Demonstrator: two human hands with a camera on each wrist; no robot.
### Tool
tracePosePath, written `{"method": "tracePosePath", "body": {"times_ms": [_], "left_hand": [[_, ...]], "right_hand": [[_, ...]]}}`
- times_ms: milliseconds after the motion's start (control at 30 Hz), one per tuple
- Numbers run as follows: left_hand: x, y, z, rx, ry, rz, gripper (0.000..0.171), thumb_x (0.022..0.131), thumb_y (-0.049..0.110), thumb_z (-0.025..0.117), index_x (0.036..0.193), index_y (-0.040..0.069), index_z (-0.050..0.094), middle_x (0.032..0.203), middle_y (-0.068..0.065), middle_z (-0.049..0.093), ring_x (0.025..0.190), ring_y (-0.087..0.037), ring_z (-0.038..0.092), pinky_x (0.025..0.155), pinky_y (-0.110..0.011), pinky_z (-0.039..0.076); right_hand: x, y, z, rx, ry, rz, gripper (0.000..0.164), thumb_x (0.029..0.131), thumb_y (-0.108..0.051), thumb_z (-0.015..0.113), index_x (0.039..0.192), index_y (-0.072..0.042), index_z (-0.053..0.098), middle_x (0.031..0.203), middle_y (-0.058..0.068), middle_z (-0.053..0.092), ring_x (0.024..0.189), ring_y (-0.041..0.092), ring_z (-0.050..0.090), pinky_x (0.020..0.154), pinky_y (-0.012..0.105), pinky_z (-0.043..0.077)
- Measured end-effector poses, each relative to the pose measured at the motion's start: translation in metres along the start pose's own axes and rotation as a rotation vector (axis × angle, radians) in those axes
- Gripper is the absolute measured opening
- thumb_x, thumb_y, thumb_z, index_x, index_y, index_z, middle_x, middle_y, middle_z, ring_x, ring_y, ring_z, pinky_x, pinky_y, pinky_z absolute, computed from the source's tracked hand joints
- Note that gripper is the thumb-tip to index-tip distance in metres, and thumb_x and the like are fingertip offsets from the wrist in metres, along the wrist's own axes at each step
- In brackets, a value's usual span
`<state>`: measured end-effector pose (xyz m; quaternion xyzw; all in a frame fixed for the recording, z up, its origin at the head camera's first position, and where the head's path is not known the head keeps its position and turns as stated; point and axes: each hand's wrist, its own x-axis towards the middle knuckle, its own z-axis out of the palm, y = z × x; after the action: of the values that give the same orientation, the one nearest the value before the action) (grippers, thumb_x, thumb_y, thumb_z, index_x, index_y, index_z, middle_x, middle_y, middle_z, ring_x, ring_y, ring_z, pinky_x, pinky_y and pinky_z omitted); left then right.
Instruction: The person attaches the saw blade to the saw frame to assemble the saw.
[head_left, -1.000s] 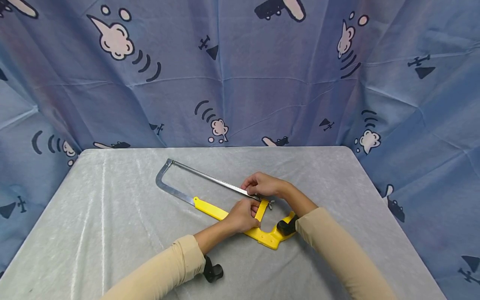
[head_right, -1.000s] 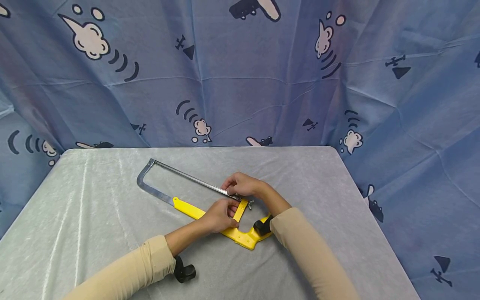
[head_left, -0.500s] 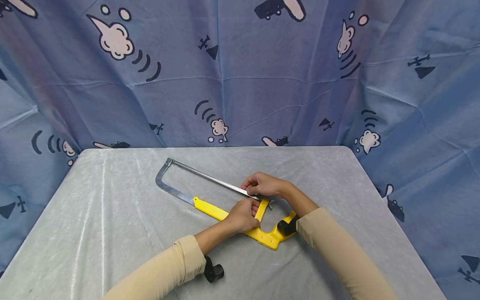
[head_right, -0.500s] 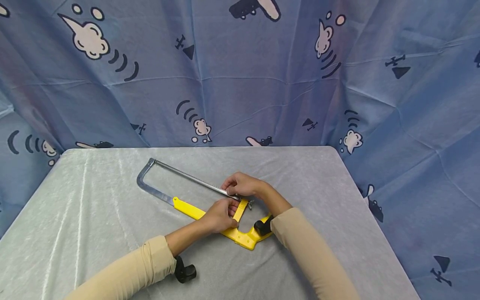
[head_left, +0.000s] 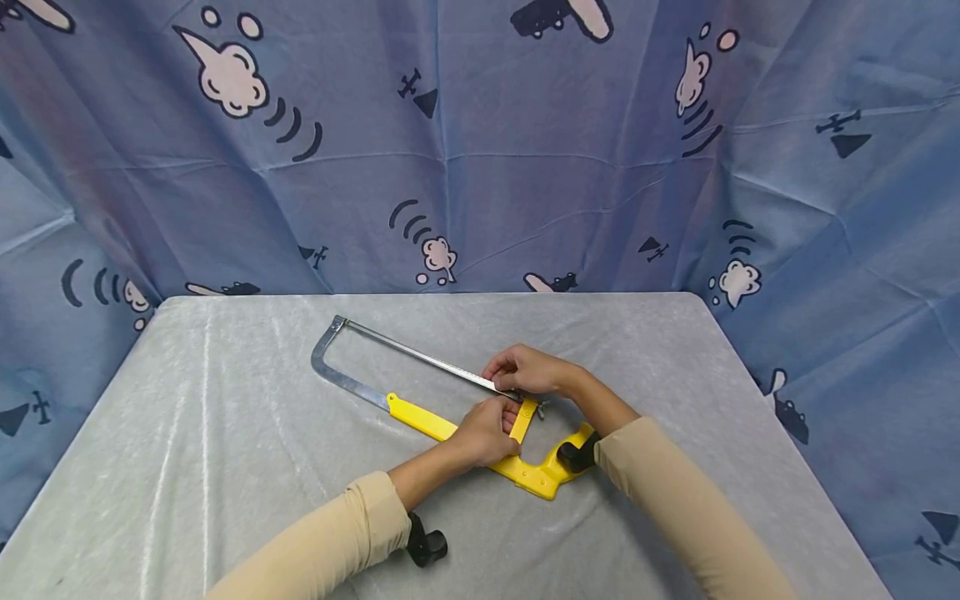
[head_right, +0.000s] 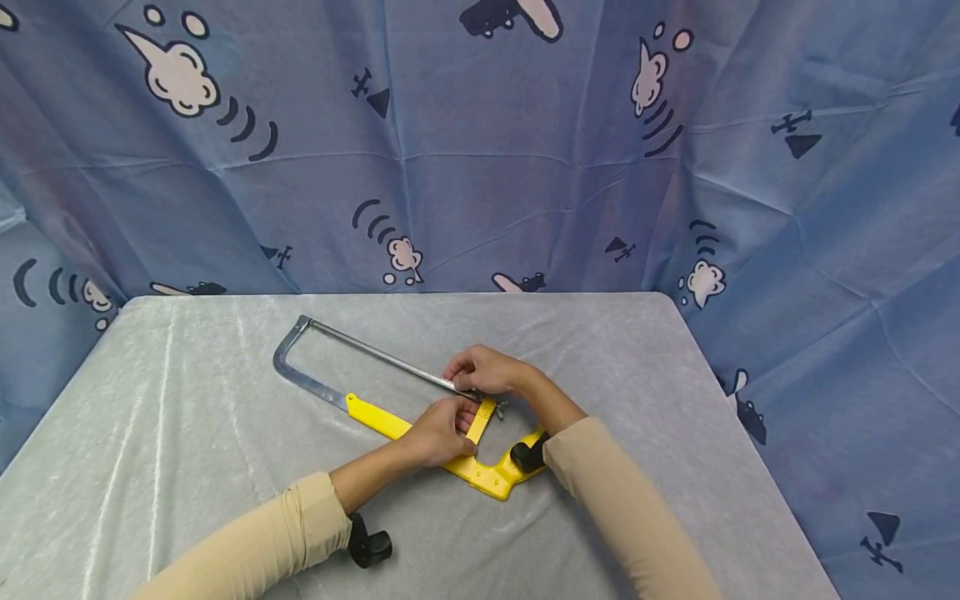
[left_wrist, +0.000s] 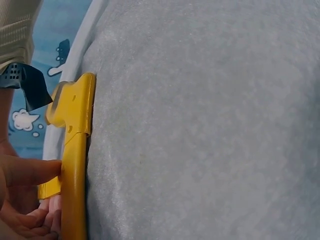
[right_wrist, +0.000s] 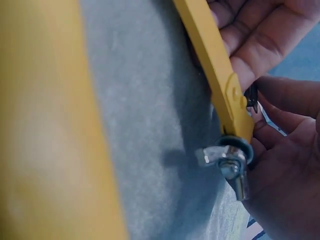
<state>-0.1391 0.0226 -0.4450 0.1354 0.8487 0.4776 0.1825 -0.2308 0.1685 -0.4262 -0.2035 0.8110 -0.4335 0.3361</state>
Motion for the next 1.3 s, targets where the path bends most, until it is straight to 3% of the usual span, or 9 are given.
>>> {"method": "tracePosePath", "body": {"times_ms": [367, 667, 833, 1000, 1300], "left_hand": [[0.000, -0.001, 0.001, -0.018, 0.000, -0.002, 0.042, 0.069, -0.008, 0.077, 0.107, -0.001, 0.060, 0.090, -0.002, 0.056, 0.083, -0.013, 0.051, 0.075, -0.025, 0.045], [-0.001, 0.001, 0.000, -0.016, -0.002, 0.007, 0.042, 0.068, -0.009, 0.077, 0.105, -0.002, 0.060, 0.090, -0.005, 0.056, 0.082, -0.014, 0.050, 0.074, -0.024, 0.043], [-0.001, 0.001, 0.001, -0.019, -0.012, -0.008, 0.042, 0.071, -0.008, 0.078, 0.107, -0.001, 0.060, 0.090, -0.004, 0.055, 0.083, -0.014, 0.050, 0.075, -0.025, 0.044], [0.000, 0.000, 0.002, -0.026, -0.011, -0.014, 0.042, 0.071, -0.008, 0.078, 0.109, -0.002, 0.060, 0.090, -0.003, 0.056, 0.084, -0.014, 0.051, 0.075, -0.025, 0.045], [0.000, -0.002, 0.002, -0.033, 0.000, 0.019, 0.042, 0.070, -0.009, 0.078, 0.108, -0.002, 0.062, 0.089, -0.003, 0.058, 0.083, -0.014, 0.053, 0.075, -0.024, 0.045]], "right_hand": [[-0.006, -0.001, -0.001, -0.004, 0.037, 0.048, 0.024, 0.099, -0.008, 0.054, 0.117, 0.000, 0.068, 0.103, 0.006, 0.068, 0.083, 0.016, 0.053, 0.074, 0.028, 0.045], [-0.012, -0.001, -0.001, 0.007, 0.058, 0.037, 0.028, 0.100, -0.011, 0.054, 0.119, 0.004, 0.067, 0.100, 0.008, 0.066, 0.085, 0.017, 0.054, 0.075, 0.027, 0.046], [-0.025, 0.001, -0.004, -0.019, 0.107, 0.029, 0.030, 0.099, -0.011, 0.054, 0.122, 0.006, 0.064, 0.105, 0.014, 0.068, 0.089, 0.020, 0.059, 0.078, 0.031, 0.049], [-0.040, 0.010, -0.008, -0.078, 0.174, -0.033, 0.026, 0.098, -0.009, 0.055, 0.117, 0.007, 0.064, 0.102, 0.014, 0.068, 0.088, 0.022, 0.061, 0.080, 0.037, 0.051], [-0.070, 0.024, -0.003, -0.115, 0.235, -0.105, 0.017, 0.099, -0.009, 0.057, 0.104, 0.003, 0.067, 0.096, 0.013, 0.066, 0.086, 0.027, 0.058, 0.077, 0.030, 0.049]]}}
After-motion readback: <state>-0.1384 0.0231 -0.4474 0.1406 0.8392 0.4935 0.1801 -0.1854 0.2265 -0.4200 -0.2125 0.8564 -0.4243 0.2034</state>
